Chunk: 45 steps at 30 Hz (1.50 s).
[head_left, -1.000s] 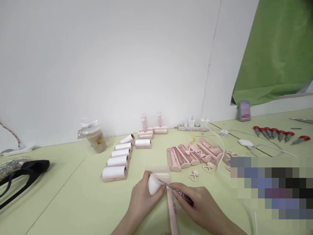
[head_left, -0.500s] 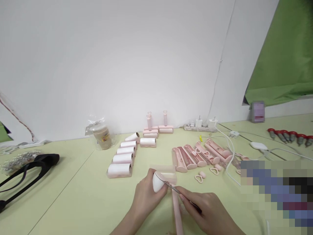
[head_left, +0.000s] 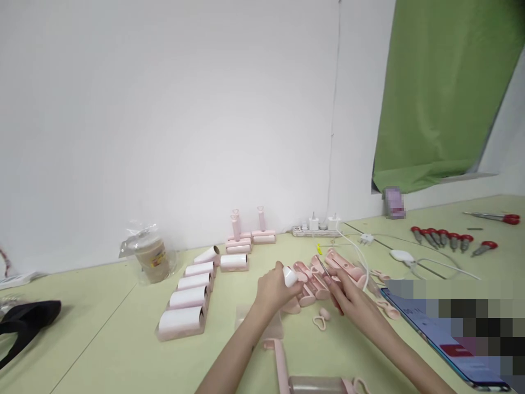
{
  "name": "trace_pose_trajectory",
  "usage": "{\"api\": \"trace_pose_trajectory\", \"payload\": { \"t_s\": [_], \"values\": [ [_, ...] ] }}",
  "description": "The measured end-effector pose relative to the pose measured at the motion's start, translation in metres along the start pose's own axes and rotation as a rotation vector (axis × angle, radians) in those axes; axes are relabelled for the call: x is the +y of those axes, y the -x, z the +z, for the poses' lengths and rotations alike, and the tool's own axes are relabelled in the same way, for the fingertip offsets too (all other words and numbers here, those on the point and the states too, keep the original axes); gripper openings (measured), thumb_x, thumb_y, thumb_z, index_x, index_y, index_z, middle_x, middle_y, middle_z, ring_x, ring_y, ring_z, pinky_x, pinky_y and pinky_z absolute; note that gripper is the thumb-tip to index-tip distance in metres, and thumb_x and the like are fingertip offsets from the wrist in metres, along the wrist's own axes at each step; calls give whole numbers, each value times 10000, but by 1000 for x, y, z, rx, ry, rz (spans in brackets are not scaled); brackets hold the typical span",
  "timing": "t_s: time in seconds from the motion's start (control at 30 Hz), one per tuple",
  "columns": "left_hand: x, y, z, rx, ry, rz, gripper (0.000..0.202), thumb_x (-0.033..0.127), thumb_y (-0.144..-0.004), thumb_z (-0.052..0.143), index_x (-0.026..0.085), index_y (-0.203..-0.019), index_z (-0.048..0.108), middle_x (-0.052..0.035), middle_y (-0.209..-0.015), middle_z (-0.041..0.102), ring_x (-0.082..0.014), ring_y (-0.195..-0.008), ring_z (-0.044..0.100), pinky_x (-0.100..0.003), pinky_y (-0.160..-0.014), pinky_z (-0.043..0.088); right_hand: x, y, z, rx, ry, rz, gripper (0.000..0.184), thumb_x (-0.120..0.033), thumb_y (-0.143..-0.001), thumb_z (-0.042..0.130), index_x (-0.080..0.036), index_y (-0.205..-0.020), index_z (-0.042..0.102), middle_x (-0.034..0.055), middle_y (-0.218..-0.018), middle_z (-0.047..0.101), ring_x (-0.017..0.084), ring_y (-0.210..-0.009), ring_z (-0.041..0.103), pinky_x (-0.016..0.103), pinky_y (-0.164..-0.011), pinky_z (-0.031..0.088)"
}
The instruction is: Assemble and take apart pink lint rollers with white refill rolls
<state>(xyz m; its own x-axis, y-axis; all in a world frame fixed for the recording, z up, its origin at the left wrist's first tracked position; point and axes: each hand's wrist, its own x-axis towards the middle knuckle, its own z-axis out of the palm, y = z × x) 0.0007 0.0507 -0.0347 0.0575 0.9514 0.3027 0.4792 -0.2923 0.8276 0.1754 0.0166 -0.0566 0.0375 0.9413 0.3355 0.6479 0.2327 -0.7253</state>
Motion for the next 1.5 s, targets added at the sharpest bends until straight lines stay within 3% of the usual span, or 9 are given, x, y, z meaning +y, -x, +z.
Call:
{"api": "trace_pose_trajectory", "payload": {
  "t_s": [0.13, 0.3, 0.4, 0.5, 0.77, 0.87, 1.0, 1.13, 1.5],
  "values": [
    [-6, 6, -17, 26, 215, -2, 261, 414, -647, 611, 218, -774, 495, -24, -716, 611, -224, -711, 590, -311, -678, 413, -17, -7, 9, -92, -388, -74, 285, -487, -855, 292, -224, -841, 400, -75, -500, 423, 125, -460, 449, 244, -501, 380],
    [-7, 17, -31, 147, 623, -134, 400, 553, -776, 389, 179, -911, 438, -53, -822, 581, -170, -671, 593, -286, -610, 459, -50, -6, 27, -134, -321, -156, 289, -465, -779, 482, -212, -919, 479, -17, -731, 523, 133, -606, 502, 244, -552, 391],
    [-1, 22, -33, 179, 1081, -274, 439, 580, -724, 479, 152, -824, 496, -34, -723, 567, -163, -657, 583, -267, -604, 465, -62, -3, 41, -216, -281, -139, 377, -445, -728, 556, -235, -1032, 476, 7, -884, 533, 138, -629, 536, 268, -582, 424],
    [5, 25, -34, 159, 1261, -374, 444, 579, -703, 518, 136, -733, 521, -25, -632, 549, -155, -605, 572, -262, -585, 468, -65, -2, 52, -216, -348, -114, 369, -425, -735, 554, -224, -1036, 481, 28, -903, 540, 169, -735, 565, 284, -627, 445],
    [4, 26, -30, 313, 1217, -302, 388, 531, -744, 513, 168, -875, 478, -19, -699, 540, -153, -668, 579, -243, -572, 477, -60, -3, 57, -258, -618, -51, 290, -386, -709, 572, -193, -918, 517, 72, -1024, 560, 216, -1035, 496, 321, -832, 409],
    [4, 28, -25, 340, 1123, -290, 395, 537, -745, 505, 190, -925, 452, -8, -713, 544, -147, -626, 579, -248, -547, 477, -56, -3, 59, -285, -703, 50, 320, -388, -661, 596, -193, -902, 516, 41, -915, 579, 194, -886, 550, 252, -624, 446],
    [3, 30, -20, 362, 1065, -295, 403, 558, -743, 490, 199, -919, 440, -5, -735, 548, -141, -611, 574, -250, -541, 480, -53, 0, 61, -330, -718, 137, 309, -384, -687, 550, -195, -926, 497, -55, -596, 483, 82, -426, 416, 179, -355, 230],
    [-1, 32, -18, 350, 1020, -284, 415, 573, -745, 472, 194, -909, 436, -14, -742, 558, -153, -640, 587, -253, -558, 483, -54, 2, 59, -354, -752, 170, 311, -368, -673, 550, -197, -923, 482, -106, -499, 360, 36, -338, 213, 178, -345, 128],
    [3, 34, -17, 378, 979, -278, 373, 553, -776, 440, 211, -921, 412, 1, -749, 573, -142, -672, 601, -232, -576, 484, -60, 6, 60, -331, -868, 221, 304, -338, -648, 547, -188, -897, 458, -114, -511, 343, 21, -360, 168, 181, -364, 89]
  ]
}}
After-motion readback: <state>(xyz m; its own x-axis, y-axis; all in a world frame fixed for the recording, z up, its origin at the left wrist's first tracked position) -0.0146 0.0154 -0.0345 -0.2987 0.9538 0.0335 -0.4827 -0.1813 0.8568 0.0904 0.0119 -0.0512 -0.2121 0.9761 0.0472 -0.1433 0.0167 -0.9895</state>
